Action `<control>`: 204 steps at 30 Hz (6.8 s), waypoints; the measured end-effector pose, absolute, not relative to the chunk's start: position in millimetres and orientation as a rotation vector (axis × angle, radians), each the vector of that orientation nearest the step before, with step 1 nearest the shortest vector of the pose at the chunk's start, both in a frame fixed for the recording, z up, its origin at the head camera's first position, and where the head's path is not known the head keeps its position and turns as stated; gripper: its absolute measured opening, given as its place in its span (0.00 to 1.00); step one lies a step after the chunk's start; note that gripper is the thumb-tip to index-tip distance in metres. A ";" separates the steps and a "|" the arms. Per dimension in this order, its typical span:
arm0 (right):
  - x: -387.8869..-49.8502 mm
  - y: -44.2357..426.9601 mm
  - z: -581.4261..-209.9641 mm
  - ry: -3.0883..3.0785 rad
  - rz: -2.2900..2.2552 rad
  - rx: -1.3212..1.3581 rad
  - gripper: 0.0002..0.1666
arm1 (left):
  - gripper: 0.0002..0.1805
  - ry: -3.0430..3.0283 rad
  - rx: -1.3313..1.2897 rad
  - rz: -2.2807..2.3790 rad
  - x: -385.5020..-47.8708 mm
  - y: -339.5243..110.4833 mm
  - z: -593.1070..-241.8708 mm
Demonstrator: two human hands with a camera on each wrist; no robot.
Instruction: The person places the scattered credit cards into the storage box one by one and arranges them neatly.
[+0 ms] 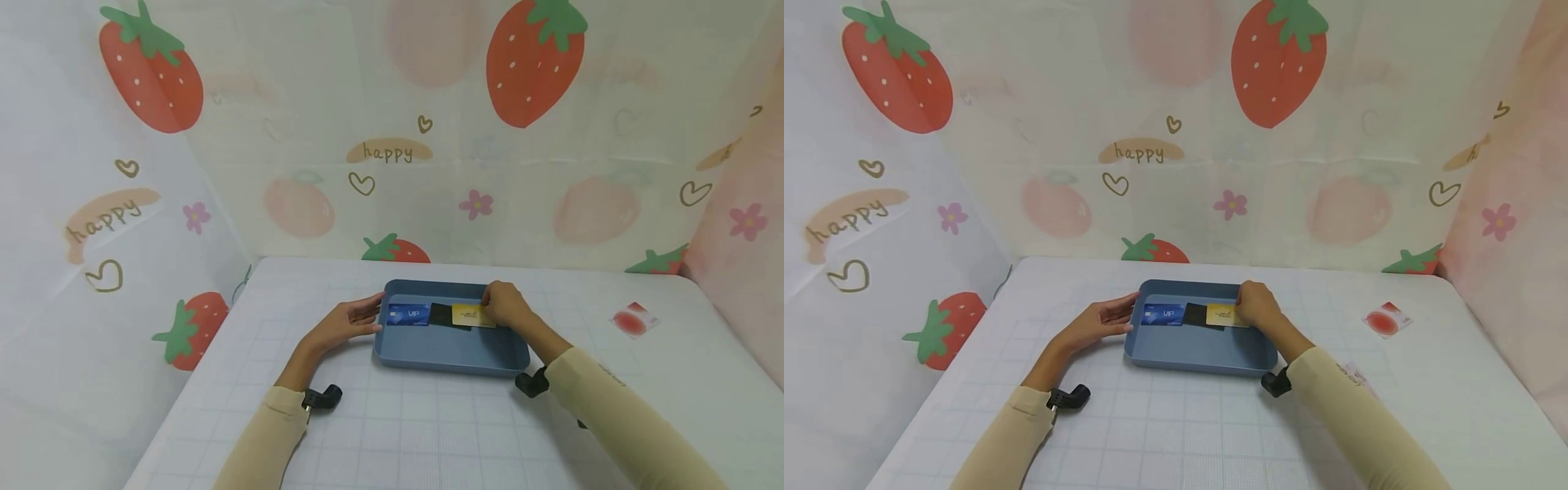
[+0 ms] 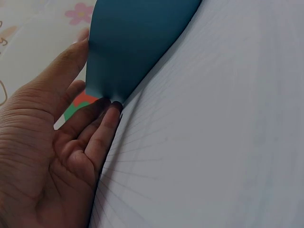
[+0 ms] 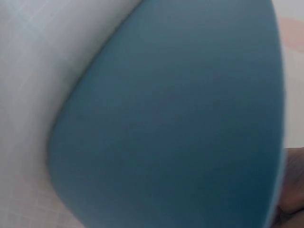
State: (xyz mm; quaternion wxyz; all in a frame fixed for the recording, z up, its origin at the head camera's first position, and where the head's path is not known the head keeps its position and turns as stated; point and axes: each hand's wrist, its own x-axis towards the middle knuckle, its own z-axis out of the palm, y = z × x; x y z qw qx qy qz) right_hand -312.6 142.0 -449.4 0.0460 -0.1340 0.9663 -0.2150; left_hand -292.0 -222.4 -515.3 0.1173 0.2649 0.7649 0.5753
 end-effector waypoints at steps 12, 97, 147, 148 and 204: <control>-304.0 138.5 -443.3 3.001 -0.651 -0.541 0.10 | 0.41 2.220 0.801 1.697 -293.2 -224.0 -517.9; -258.0 171.9 -393.7 2.939 -0.736 -0.905 0.24 | 0.41 2.241 0.759 1.670 -292.0 -221.6 -515.0; -178.7 299.4 -435.5 2.755 -0.741 -0.547 0.41 | 0.41 2.197 0.731 1.710 -288.3 -222.1 -512.7; -177.3 300.0 -437.0 2.740 -0.752 -0.552 0.42 | 0.41 2.196 0.733 1.710 -288.4 -222.0 -513.0; -186.8 330.1 -443.8 2.850 -0.592 -0.567 0.05 | 0.40 2.205 0.738 1.716 -286.8 -221.9 -515.6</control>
